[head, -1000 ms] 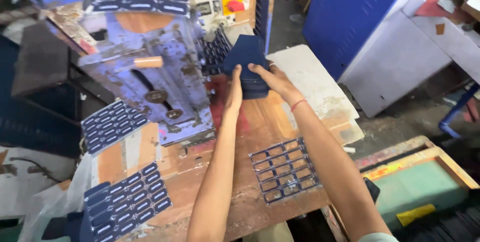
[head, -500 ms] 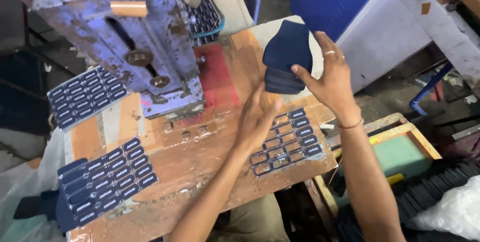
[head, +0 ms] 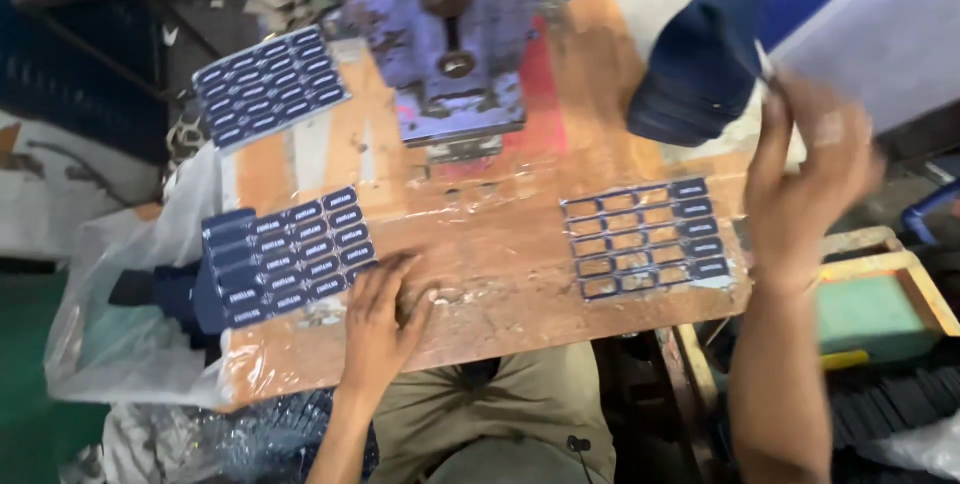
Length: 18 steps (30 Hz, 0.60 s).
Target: The person repeatedly places a dark blue fabric piece under a press machine, aligns it with a metal grid, and operates the press to stamp a pattern onto the fabric. The stamped pieces are then moved to a stack on the right side of the table.
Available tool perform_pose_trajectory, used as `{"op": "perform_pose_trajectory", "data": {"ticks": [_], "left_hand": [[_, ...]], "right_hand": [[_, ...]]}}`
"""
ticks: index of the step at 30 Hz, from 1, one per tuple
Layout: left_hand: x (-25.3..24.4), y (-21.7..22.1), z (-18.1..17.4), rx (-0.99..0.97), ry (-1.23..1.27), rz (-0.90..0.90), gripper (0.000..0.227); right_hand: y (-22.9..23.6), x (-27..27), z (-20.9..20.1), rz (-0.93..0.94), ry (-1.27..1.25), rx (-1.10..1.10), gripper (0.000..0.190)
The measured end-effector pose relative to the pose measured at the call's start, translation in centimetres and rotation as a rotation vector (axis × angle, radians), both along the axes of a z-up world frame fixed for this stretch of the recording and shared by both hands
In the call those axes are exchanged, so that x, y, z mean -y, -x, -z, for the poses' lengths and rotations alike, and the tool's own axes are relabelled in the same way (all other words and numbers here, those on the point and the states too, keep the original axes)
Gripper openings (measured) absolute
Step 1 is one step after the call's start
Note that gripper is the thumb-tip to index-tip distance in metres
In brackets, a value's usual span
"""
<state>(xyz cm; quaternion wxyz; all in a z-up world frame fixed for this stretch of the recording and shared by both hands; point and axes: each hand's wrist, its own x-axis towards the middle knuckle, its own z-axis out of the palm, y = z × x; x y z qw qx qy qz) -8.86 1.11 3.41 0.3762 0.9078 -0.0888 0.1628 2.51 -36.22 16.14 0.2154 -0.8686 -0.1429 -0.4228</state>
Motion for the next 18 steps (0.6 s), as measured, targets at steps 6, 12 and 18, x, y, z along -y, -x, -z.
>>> {"op": "perform_pose_trajectory", "data": {"ticks": [6,12,18], "left_hand": [[-2.0,-0.3,-0.4,-0.036,0.018,-0.011,0.053],[0.1,-4.6,0.6,0.115,-0.167,0.098,0.068],[1.0,-8.3,3.3,0.089,-0.390,0.172,0.068]], "right_hand": [[11.4,-9.9,14.3,-0.388,0.570,-0.469,0.057],[5.3,-12.6,11.2,-0.430,0.443,-0.549,0.078],[-1.1,-12.9,13.1,-0.503,0.420,-0.472,0.067]]}}
